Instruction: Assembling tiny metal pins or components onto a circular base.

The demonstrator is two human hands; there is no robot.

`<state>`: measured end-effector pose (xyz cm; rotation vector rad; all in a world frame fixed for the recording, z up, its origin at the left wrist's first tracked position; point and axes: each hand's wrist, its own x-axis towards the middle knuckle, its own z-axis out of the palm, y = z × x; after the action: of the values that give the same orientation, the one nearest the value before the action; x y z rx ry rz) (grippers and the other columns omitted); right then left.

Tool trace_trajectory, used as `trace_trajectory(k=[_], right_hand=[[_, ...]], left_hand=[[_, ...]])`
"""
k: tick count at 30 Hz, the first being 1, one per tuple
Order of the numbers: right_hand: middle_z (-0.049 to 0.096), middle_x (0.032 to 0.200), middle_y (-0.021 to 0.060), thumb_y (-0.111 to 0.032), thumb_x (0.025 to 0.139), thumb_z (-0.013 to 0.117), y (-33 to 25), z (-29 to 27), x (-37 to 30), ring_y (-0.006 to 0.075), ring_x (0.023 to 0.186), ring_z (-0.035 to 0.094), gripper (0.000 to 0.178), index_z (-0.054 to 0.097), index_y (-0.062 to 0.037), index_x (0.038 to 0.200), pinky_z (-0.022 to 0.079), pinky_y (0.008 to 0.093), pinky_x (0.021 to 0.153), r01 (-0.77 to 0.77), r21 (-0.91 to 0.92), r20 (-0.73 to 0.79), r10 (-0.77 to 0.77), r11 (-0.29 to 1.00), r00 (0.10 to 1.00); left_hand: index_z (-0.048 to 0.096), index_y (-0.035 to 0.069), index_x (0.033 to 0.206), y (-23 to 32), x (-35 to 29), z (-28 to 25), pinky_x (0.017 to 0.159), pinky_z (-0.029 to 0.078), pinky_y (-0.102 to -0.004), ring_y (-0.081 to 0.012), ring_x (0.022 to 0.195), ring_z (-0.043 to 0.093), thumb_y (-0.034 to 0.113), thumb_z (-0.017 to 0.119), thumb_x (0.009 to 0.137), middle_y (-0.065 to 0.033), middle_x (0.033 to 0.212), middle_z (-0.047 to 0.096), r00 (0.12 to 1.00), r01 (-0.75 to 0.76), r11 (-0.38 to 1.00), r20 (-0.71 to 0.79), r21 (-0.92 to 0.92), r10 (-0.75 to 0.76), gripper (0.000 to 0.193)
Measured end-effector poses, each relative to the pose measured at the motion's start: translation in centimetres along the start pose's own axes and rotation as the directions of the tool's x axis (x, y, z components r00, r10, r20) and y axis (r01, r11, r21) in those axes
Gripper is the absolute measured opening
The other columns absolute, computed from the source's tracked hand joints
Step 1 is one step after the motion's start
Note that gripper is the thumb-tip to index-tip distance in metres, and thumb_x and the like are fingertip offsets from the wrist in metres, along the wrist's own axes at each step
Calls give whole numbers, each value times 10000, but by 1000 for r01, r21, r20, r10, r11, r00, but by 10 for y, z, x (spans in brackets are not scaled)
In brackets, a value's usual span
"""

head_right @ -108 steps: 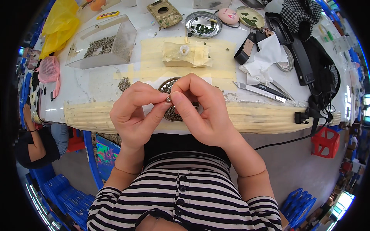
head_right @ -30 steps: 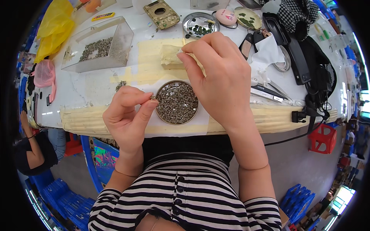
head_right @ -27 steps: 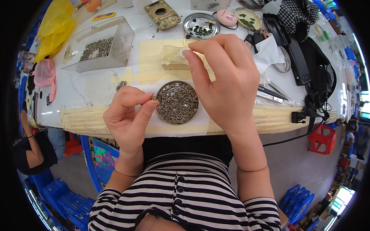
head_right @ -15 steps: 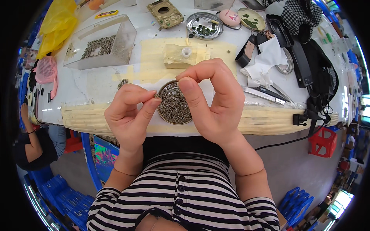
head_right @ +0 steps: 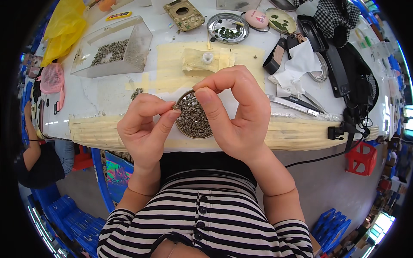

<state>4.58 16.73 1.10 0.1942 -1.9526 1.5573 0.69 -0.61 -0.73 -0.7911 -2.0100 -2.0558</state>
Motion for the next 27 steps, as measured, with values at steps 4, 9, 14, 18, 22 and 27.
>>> trace_trajectory(k=[4,9,14,18,22,27], right_hand=[[653,851,74,-35,901,700,2,0,0,160,767,569,68,651,10,913,465,266,711,26,-27,0,-26,999,1000],[649,854,74,-36,906,698,1,0,-1,156,765,570,69,649,12,915,464,264,714,-17,-16,-9,17,1000,1000],[641,857,69,-49,920,693,0,1,-1,145,768,568,77,646,13,919,461,261,716,-45,16,-10,45,999,999],[635,850,64,-53,923,694,1,1,-1,139,769,566,84,643,13,917,459,259,716,-62,42,-13,62,997,998],[626,836,59,-53,918,699,0,1,-2,138,764,558,91,636,10,902,456,260,714,-83,28,-25,83,996,996],[618,816,55,-55,910,710,2,2,-2,140,745,543,106,627,5,886,449,260,702,-80,21,-33,81,997,996]], left_hand=[[745,-1,918,-1,0,0,697,486,-266,-160,765,634,-78,808,739,-84,844,700,1000,-10,1000,1,-3,10,205],[748,-1,921,-1,0,-1,698,485,-265,-159,768,634,-79,808,741,-84,845,701,1000,-19,1000,6,2,19,205],[750,-1,922,0,0,0,694,482,-266,-157,763,631,-83,805,741,-82,842,699,1000,-16,1000,-1,-11,16,206],[750,0,920,0,0,-1,692,480,-267,-158,757,629,-84,805,739,-80,836,697,1000,-17,1000,1,-16,17,207],[748,-1,918,-1,0,-1,693,482,-269,-161,757,631,-84,806,738,-81,834,698,1000,-19,1000,5,-16,19,207],[745,-3,921,-1,0,-1,697,488,-269,-163,764,638,-83,806,737,-86,838,702,1000,-26,1000,1,-17,26,210]])
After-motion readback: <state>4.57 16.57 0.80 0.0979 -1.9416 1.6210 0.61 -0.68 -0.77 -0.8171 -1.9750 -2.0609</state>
